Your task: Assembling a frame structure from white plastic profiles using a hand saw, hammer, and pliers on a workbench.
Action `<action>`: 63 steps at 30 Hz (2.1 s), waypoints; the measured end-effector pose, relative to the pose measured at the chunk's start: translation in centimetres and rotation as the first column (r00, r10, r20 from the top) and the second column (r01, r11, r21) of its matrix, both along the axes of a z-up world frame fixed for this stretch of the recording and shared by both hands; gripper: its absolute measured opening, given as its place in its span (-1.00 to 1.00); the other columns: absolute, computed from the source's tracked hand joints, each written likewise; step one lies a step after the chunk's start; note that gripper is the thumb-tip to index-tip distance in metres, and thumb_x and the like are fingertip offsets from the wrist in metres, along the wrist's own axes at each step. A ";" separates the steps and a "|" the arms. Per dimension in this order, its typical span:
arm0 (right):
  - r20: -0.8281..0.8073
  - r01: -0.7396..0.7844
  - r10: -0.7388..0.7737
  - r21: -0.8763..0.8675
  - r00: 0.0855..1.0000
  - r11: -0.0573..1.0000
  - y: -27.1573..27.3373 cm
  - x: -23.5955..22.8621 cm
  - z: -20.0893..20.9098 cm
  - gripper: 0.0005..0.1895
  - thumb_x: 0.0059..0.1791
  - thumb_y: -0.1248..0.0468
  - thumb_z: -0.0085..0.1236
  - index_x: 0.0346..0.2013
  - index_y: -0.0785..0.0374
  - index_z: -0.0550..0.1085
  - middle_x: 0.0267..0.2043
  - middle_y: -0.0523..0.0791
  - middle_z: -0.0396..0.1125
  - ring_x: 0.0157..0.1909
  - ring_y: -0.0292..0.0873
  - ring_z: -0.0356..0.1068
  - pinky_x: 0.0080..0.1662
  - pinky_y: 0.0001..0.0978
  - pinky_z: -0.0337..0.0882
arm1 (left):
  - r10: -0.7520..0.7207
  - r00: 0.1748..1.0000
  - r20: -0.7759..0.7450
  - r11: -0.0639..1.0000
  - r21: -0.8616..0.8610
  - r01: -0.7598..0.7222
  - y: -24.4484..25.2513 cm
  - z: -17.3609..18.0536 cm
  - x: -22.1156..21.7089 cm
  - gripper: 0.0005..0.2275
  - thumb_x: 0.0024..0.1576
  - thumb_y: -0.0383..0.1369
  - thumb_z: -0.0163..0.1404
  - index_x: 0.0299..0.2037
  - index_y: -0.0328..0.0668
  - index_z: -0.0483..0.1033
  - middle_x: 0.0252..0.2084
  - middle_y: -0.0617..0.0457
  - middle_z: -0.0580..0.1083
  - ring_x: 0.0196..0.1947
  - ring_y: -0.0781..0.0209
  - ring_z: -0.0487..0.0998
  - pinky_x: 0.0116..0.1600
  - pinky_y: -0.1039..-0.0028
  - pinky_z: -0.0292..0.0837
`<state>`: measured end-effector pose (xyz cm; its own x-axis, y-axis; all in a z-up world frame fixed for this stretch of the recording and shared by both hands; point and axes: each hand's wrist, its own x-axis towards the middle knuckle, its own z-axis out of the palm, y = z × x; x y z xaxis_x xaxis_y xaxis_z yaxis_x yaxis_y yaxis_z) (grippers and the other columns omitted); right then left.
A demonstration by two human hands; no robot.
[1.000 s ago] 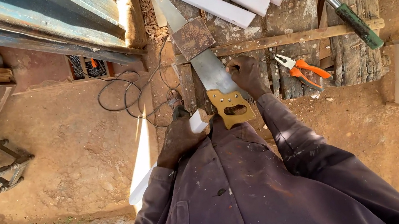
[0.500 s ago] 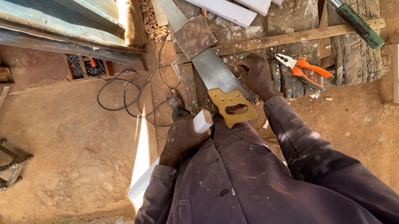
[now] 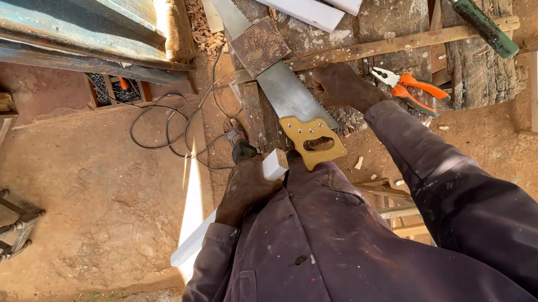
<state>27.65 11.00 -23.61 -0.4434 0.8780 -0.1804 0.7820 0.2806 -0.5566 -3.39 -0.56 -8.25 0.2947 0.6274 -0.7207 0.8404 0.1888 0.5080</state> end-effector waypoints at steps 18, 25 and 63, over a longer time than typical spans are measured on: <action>-0.709 -0.276 -0.654 -0.594 -0.264 0.755 -6.9 3.0 2.0 -0.92 -0.11 0.31 0.04 -0.45 0.24 0.35 -0.63 -0.11 0.18 -0.80 -0.23 0.22 -0.68 -0.30 0.39 | -0.022 1.000 -0.003 0.999 0.023 0.022 -0.1 -1.8 -0.5 -0.45 -0.12 -0.06 0.21 0.00 -0.30 0.55 -0.18 -0.34 0.59 0.00 -0.40 0.60 -0.02 -0.11 0.54; -0.631 -0.097 -0.731 -0.736 -0.260 0.670 -6.5 2.1 6.9 -0.57 -0.07 -0.01 -0.13 -0.20 0.33 0.35 -0.56 -0.10 0.12 -0.74 -0.37 0.00 -0.71 -0.56 0.09 | -0.100 0.995 -0.031 0.994 0.029 0.101 0.4 -3.7 0.2 -0.37 -0.16 0.06 0.21 0.01 -0.27 0.56 -0.18 -0.27 0.60 -0.02 -0.30 0.62 -0.03 -0.06 0.56; 0.067 0.313 -0.309 -0.058 0.949 0.948 -0.9 -0.1 3.3 -0.85 -0.13 0.35 0.03 -0.51 0.36 0.53 -0.75 0.03 0.20 -0.74 -0.03 0.26 -0.60 -0.24 0.19 | -0.070 0.996 -0.055 0.997 0.007 0.071 0.4 -1.7 0.9 -0.42 -0.13 -0.08 0.22 0.05 -0.31 0.56 -0.15 -0.32 0.60 0.00 -0.37 0.61 0.03 -0.12 0.53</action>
<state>27.54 10.14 -20.35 -0.1375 0.9558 -0.2598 0.8549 -0.0179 -0.5184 -2.52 -0.13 -9.99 0.2990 0.6126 -0.7317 0.8779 0.1239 0.4625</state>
